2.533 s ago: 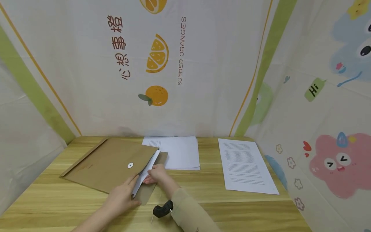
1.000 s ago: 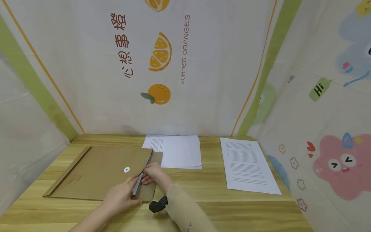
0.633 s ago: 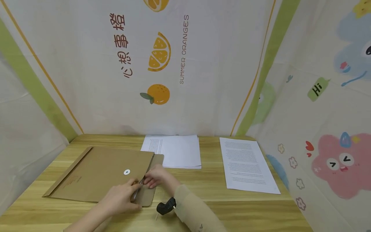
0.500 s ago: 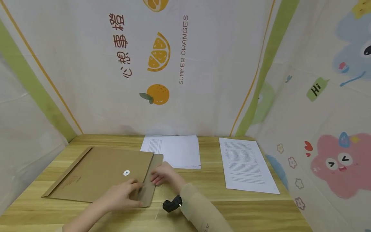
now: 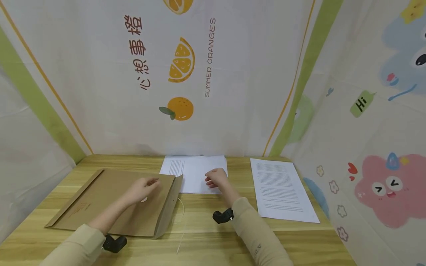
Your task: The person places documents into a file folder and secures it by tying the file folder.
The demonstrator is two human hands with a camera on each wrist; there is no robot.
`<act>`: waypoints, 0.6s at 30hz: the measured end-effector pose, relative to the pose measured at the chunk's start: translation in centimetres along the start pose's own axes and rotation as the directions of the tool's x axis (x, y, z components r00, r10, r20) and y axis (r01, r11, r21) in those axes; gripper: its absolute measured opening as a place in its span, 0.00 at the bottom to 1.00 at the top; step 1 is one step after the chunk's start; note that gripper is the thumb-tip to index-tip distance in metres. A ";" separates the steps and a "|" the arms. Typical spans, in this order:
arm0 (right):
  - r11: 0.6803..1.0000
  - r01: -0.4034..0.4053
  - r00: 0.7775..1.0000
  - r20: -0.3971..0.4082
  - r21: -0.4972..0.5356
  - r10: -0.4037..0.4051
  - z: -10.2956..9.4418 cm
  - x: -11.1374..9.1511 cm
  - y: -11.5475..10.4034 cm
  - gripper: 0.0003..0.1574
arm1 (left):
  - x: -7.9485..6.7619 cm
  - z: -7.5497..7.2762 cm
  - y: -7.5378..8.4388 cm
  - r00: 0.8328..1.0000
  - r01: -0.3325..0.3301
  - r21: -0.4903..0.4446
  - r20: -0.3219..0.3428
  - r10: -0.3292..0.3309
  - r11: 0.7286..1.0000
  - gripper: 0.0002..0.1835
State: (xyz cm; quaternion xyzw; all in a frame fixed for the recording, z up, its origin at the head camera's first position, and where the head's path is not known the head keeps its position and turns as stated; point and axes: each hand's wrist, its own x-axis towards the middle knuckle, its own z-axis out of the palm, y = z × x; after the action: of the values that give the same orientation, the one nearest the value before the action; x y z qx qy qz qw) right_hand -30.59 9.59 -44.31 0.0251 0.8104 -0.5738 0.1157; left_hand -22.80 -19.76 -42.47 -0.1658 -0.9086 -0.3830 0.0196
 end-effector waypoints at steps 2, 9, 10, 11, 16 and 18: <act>0.999 -0.001 0.998 -0.069 0.041 0.004 -1.0 0.5 0.2 0.19 | 1.1 -0.4 -0.3 0.999 0.047 -0.039 -0.020 -0.047 0.998 0.26; 0.973 -0.005 0.997 -0.071 0.231 0.022 -4.3 0.2 1.1 0.33 | 4.2 -1.3 -0.9 0.979 0.203 -0.152 0.025 -0.201 0.967 0.33; 0.969 0.000 0.999 -0.040 0.249 0.011 -4.6 0.0 1.3 0.35 | 4.6 -1.3 -0.9 0.977 0.214 -0.159 0.034 -0.211 0.964 0.34; 0.969 0.014 1.000 -0.017 0.246 -0.010 -5.0 -0.2 1.4 0.35 | 4.9 -1.2 -1.0 0.975 0.221 -0.156 0.042 -0.217 0.963 0.34; 0.950 0.064 0.997 -0.064 0.307 -0.047 -6.3 3.4 3.9 0.32 | 6.6 -0.5 -1.4 0.967 0.254 -0.164 0.040 -0.250 0.953 0.33; 0.937 0.045 0.996 -0.083 0.348 -0.017 -7.2 7.3 6.7 0.34 | 7.1 -0.1 -1.5 0.963 0.269 -0.176 0.035 -0.267 0.947 0.32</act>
State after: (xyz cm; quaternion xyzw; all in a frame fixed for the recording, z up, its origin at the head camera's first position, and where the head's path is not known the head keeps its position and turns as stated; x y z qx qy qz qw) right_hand -37.66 17.95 -49.76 0.0549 0.6999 -0.7088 0.0683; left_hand -30.00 -18.78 -42.22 -0.0438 -0.8846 -0.4614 -0.0524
